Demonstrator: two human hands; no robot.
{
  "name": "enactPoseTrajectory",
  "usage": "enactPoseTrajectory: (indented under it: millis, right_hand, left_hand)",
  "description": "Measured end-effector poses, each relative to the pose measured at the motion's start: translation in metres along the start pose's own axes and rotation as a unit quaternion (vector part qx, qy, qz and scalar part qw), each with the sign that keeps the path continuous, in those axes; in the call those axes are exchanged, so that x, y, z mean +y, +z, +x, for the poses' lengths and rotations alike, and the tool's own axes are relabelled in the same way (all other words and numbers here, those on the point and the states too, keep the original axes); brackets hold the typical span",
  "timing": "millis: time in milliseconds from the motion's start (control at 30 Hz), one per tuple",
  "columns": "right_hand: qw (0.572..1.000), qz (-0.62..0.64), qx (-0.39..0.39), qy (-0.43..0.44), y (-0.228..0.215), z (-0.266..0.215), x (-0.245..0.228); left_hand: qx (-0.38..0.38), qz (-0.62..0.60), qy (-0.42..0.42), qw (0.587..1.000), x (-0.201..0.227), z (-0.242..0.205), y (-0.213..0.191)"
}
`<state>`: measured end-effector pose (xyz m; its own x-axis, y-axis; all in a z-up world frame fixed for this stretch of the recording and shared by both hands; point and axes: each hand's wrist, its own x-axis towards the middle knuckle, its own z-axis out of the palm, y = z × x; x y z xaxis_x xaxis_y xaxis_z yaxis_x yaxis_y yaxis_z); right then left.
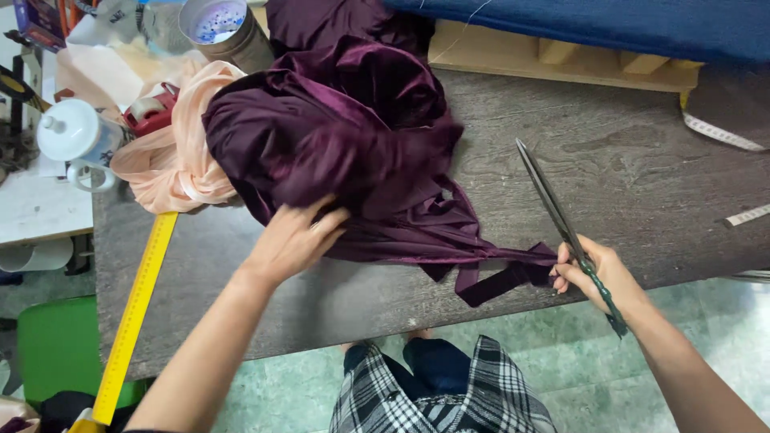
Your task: The person cuts a piece of purple fabric on a table using a pair of scissors. They repeatedly cut strips from the fabric, adjust the material, and continue cutting along the edge.
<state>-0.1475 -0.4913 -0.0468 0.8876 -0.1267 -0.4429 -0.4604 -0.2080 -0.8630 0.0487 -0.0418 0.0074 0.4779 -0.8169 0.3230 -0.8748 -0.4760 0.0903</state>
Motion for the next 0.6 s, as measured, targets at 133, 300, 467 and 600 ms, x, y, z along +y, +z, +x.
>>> enactPoseTrajectory:
  millis: [133, 300, 467, 600]
  right_hand:
    - [0.999, -0.019, 0.031, 0.019, 0.002, 0.001, -0.012]
    - [0.999, -0.026, 0.036, 0.005, 0.0, 0.008, -0.006]
    - [0.999, -0.001, 0.041, 0.0, 0.005, 0.019, -0.012]
    - [0.999, -0.002, 0.049, -0.009, 0.006, 0.033, -0.026]
  left_hand:
    - [-0.052, 0.054, 0.037, 0.996, -0.022, -0.06, 0.0]
    - [-0.112, 0.177, 0.064, 0.976, -0.045, -0.1, 0.013]
    - [-0.046, 0.122, -0.079, 0.988, -0.085, -0.08, 0.049]
    - [-0.005, 0.089, -0.162, 0.983, -0.155, -0.069, 0.062]
